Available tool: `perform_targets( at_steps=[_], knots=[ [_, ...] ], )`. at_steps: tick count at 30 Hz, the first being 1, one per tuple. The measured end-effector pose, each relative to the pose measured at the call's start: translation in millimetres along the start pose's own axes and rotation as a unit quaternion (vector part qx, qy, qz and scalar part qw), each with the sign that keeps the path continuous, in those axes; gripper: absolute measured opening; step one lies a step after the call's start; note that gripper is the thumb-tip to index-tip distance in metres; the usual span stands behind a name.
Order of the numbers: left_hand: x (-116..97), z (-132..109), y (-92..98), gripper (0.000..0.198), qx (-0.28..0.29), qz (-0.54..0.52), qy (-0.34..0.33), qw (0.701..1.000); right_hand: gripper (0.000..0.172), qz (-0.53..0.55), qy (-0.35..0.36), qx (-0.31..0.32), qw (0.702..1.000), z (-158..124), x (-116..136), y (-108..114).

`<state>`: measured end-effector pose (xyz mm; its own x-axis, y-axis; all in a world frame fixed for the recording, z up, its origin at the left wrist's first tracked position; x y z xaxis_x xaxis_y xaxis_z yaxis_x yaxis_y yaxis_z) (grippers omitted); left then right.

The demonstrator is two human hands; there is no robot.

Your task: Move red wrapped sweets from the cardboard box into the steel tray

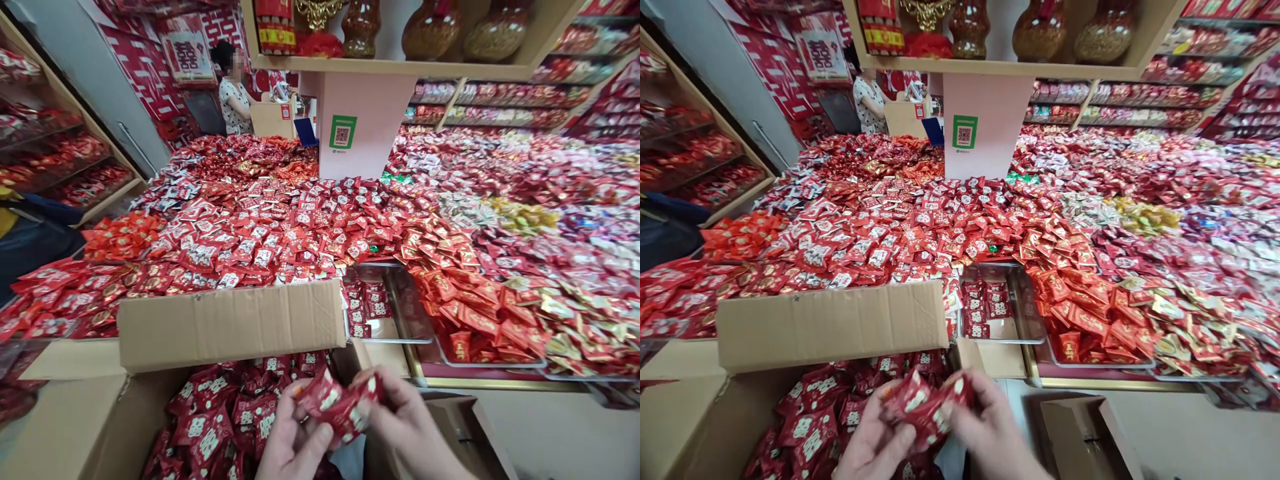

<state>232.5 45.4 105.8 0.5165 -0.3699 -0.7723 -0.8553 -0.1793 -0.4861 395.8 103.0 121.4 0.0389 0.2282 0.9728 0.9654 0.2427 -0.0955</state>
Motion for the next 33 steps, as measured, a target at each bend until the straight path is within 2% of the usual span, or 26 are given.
perform_targets(
  at_steps=[2, 3, 5, 7, 8, 11, 14, 19, 22, 24, 25, 27, 30, 33],
  knots=[
    [2, 4, 3.2, 0.022, -0.004, 0.004, 0.029, 1.0, 0.019, 0.021, 0.013, -0.075, 0.997, 22, 9, 30],
    [2, 6, 3.3, 0.021, -0.007, 0.002, 0.04, 0.999, 0.019, 0.042, 0.015, -0.098, 0.994, 34, 13, 42],
    [3, 13, 0.2, 0.033, -0.017, -0.026, 0.065, 0.997, 0.019, 0.096, 0.001, -0.089, 0.991, 53, 15, 53],
    [3, 20, -7.9, 0.051, -0.014, -0.08, 0.093, 0.992, 0.019, 0.139, -0.033, -0.032, 0.989, 61, 11, 47],
    [3, 24, -13.5, 0.053, -0.004, -0.112, 0.103, 0.988, 0.019, 0.15, -0.052, 0.0, 0.987, 60, 7, 40],
    [-3, 33, -32.3, 0.036, 0.05, -0.181, 0.093, 0.978, 0.021, 0.146, -0.083, 0.073, 0.983, 49, -1, 18],
    [-7, 39, -44.9, 0.023, 0.063, -0.17, 0.082, 0.98, 0.022, 0.109, -0.091, 0.079, 0.987, 44, -4, 11],
    [-7, 45, -48.4, 0.03, 0.016, -0.07, 0.073, 0.995, 0.018, 0.076, -0.159, 0.059, 0.983, 60, -6, 12],
    [-9, 50, -45.3, 0.038, -0.007, 0.024, 0.073, 0.997, 0.01, 0.025, -0.146, 0.075, 0.986, 74, -1, 11],
    [-12, 52, -40.8, 0.039, 0.002, 0.094, 0.071, 0.993, 0.009, 0.033, -0.128, 0.077, 0.988, 82, 0, 17],
    [-13, 53, -37.0, 0.038, 0.01, 0.122, 0.068, 0.99, 0.011, 0.054, -0.12, 0.059, 0.99, 87, -1, 23],
    [-15, 53, -25.6, 0.032, 0.018, 0.168, 0.06, 0.984, 0.017, 0.085, -0.108, -0.023, 0.99, 93, -9, 44],
    [-12, 51, -3.1, 0.03, 0.001, 0.212, 0.072, 0.975, 0.022, 0.061, -0.118, -0.132, 0.982, 94, -29, 75],
    [-5, 48, 12.9, 0.041, -0.018, 0.216, 0.098, 0.971, 0.027, 0.046, -0.131, -0.131, 0.982, 91, -43, 92]
  ],
)
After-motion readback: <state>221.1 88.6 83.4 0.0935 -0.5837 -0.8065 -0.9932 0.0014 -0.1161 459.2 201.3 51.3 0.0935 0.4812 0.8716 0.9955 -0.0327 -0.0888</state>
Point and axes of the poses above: each hand's wrist, its own z-axis towards the middle knuckle, its own y-axis out of the back of the hand, x = y × z, the point moved 3 cm from there along z, towards the middle knuckle, and after that the axes turned 4 degrees about -z, right-handed, at the moved point
